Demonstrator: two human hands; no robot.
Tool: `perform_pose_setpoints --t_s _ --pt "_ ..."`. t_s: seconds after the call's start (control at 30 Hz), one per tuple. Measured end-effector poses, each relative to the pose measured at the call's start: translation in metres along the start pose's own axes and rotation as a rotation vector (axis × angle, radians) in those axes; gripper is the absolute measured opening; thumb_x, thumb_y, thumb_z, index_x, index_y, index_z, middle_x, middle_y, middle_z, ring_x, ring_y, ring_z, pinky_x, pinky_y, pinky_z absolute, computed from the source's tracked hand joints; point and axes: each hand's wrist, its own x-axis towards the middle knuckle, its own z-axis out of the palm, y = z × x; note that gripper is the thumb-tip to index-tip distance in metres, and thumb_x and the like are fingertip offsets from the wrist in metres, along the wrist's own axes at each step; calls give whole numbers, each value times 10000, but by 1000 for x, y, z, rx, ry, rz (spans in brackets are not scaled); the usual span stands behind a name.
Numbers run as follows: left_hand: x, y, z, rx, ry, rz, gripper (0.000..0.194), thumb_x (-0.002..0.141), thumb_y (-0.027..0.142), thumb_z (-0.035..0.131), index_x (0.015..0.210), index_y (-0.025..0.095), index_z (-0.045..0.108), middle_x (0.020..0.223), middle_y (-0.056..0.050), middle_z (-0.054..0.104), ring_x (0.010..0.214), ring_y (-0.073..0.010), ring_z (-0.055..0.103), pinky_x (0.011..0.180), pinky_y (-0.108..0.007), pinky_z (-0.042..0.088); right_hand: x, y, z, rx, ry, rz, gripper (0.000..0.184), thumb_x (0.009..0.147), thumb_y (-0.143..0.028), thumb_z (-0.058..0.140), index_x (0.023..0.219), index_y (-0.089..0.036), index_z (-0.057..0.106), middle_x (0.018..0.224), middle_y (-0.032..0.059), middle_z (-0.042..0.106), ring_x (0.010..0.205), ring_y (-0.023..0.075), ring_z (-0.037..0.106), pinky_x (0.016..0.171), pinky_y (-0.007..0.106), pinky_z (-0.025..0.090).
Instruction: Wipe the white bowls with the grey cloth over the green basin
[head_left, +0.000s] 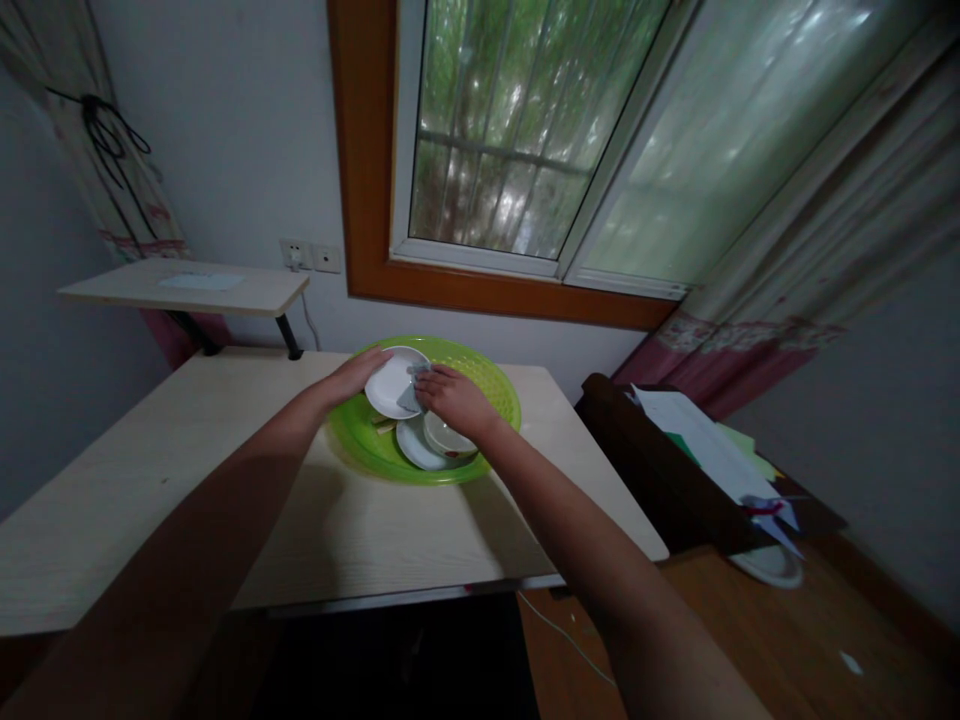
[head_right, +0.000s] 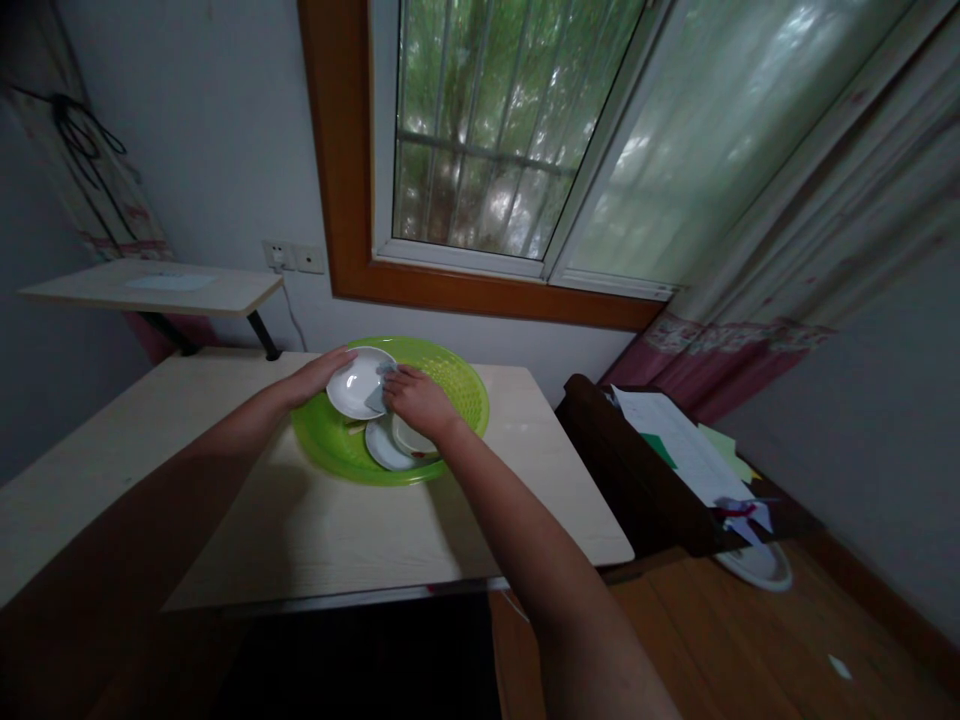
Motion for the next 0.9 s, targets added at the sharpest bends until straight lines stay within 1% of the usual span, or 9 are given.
perform_pose_setpoints --t_s 0.1,0.2,0.3,0.37,0.43,0.57,0.67,0.8,0.9 --pt "3 -8 0 105 -118 70 333 790 497 652 877 176 673 832 -44 662 813 -211 589 753 -317 494 2 -14 -1 0 -5 98 256 1004 -131 507 1159 -82 704 1318 186 686 1335 269 574 1207 434 352" --pt "2 -13 1 226 -57 152 438 865 580 534 983 181 670 931 -52 682 848 -208 595 784 -316 492 8 -37 -8 82 -26 233 330 1022 -167 473 1308 -65 601 1245 201 708 1274 276 612 1175 443 372" --pt "-1 -13 3 366 4 201 470 923 589 438 1037 188 656 976 -57 687 886 -216 609 853 -339 495 18 -60 -18 249 -72 383 535 996 -389 566 1411 -64 476 1196 206 707 1109 303 677 1029 430 490" --pt "-2 -12 4 432 21 241 475 950 577 395 1070 192 646 1024 -67 689 940 -227 619 914 -362 490 26 -71 -21 357 -68 447 512 1007 -469 522 1360 -99 499 1230 188 680 1066 298 677 939 418 531" --pt "-3 -12 4 454 55 270 473 964 567 374 1092 194 635 1075 -79 686 1006 -238 623 968 -377 478 32 -75 -19 435 -28 465 435 1033 -434 467 1320 -111 519 1271 170 652 1072 269 667 931 392 533" --pt "-1 -14 2 485 101 239 485 970 571 346 1086 194 629 1082 -92 689 1025 -250 632 971 -387 487 32 -67 -8 453 20 370 369 1059 -306 400 1330 -114 561 1301 140 652 1152 225 641 1018 347 490" --pt "-2 -12 1 528 75 223 490 966 580 338 1063 196 627 1067 -88 696 983 -246 635 914 -372 501 22 -48 -1 324 -18 268 382 1070 -304 375 1224 -111 666 1209 149 708 1118 242 659 1055 388 467" --pt "-8 -3 2 608 56 184 489 968 582 314 1062 211 617 1014 -78 700 920 -243 638 830 -355 494 6 -19 0 124 21 209 363 1043 -285 447 1184 -80 711 1247 182 701 1282 289 582 1210 486 310" --pt "-12 3 2 726 37 142 466 974 563 303 1070 224 607 959 -80 701 884 -254 642 798 -359 481 1 -9 -1 54 38 176 356 1022 -274 485 1204 -64 708 1294 188 683 1354 299 527 1255 491 232"
